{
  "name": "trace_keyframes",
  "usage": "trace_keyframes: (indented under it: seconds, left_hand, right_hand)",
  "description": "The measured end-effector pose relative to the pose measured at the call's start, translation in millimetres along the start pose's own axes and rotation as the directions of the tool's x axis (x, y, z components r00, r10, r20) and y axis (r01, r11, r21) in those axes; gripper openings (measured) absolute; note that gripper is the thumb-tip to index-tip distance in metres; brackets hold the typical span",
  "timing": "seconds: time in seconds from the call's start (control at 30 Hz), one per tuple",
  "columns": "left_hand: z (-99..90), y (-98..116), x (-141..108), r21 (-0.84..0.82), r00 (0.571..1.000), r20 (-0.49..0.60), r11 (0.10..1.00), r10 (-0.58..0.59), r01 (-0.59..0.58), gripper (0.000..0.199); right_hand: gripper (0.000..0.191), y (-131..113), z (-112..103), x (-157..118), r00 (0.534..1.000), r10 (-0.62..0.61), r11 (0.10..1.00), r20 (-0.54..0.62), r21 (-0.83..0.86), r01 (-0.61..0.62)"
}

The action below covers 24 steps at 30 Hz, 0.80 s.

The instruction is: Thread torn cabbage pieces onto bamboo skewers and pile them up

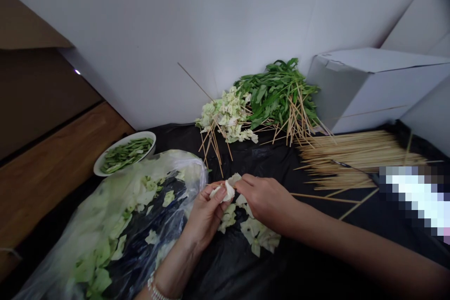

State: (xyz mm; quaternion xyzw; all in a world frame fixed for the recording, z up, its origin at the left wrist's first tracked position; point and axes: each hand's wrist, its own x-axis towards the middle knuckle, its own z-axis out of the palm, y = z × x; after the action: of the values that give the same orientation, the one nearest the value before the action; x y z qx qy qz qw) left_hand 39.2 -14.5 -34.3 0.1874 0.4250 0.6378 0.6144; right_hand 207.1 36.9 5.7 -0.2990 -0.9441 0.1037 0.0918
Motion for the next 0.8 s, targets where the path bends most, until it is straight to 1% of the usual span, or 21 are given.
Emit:
trace_keyframes:
  seconds: [0.07, 0.13, 0.2, 0.27, 0.33, 0.4, 0.53, 0.6, 0.67, 0.73, 0.77, 0.8]
  left_hand:
    - [0.2, -0.3, -0.9, -0.005, 1.000, 0.014, 1.000, -0.003, 0.003, 0.025]
    - [0.7, 2.6, -0.8, -0.029, 0.999, 0.032, 0.999, -0.026, 0.027, 0.023]
    - [1.1, 7.8, 0.1, -0.081, 0.994, 0.067, 0.992, -0.088, 0.093, 0.026]
    - [0.7, 13.1, 1.2, -0.141, 0.980, 0.126, 0.975, -0.155, 0.172, 0.032]
    - [-0.6, 16.2, 1.8, -0.183, 0.966, 0.183, 0.960, -0.180, 0.213, 0.032]
    - [-2.3, 16.3, 1.8, -0.189, 0.963, 0.208, 0.959, -0.173, 0.213, 0.030]
    - [-4.2, 12.4, 1.5, -0.126, 0.965, 0.197, 0.971, -0.175, 0.202, 0.031]
    - [-4.1, 11.8, 1.3, -0.083, 0.971, 0.175, 0.981, -0.160, 0.177, 0.030]
    - [-3.8, 12.6, 1.0, -0.011, 0.984, 0.135, 0.993, -0.112, 0.114, 0.025]
    - [-4.2, 13.8, 0.5, 0.122, 0.994, 0.105, 0.992, -0.030, 0.017, 0.019]
    - [-4.8, 14.2, 0.2, 0.217, 0.994, 0.111, 0.975, 0.021, -0.045, 0.017]
    - [-5.8, 14.3, 0.0, 0.330, 0.987, 0.138, 0.936, 0.079, -0.121, 0.016]
  right_hand:
    - [0.026, 1.9, -1.7, 1.1, 1.000, 0.007, 1.000, -0.010, 0.004, -0.007]
    - [0.026, 6.2, -5.9, 1.8, 0.999, 0.026, 1.000, -0.045, -0.002, -0.026]
    - [0.027, 11.8, -12.2, 1.8, 0.993, 0.055, 0.998, -0.104, -0.005, -0.056]
    - [0.027, 17.1, -18.7, 1.2, 0.985, 0.077, 0.997, -0.155, 0.003, -0.078]
    - [0.026, 20.7, -23.6, 0.3, 0.979, 0.088, 0.996, -0.184, 0.018, -0.086]
    - [0.026, 22.2, -25.6, -0.2, 0.978, 0.085, 0.996, -0.191, 0.026, -0.082]
    - [0.024, 22.4, -24.1, 0.1, 0.981, 0.060, 0.998, -0.182, 0.026, -0.056]
    - [0.024, 23.6, -24.0, 0.5, 0.982, 0.058, 0.998, -0.180, 0.024, -0.054]
    - [0.024, 26.2, -25.7, 0.8, 0.978, 0.070, 0.997, -0.198, 0.027, -0.066]
    - [0.024, 29.4, -28.8, 1.0, 0.970, 0.089, 0.996, -0.228, 0.043, -0.082]
    - [0.023, 30.9, -30.4, 1.1, 0.966, 0.097, 0.995, -0.241, 0.055, -0.087]
    - [0.023, 32.2, -31.8, 1.1, 0.963, 0.103, 0.994, -0.251, 0.066, -0.089]
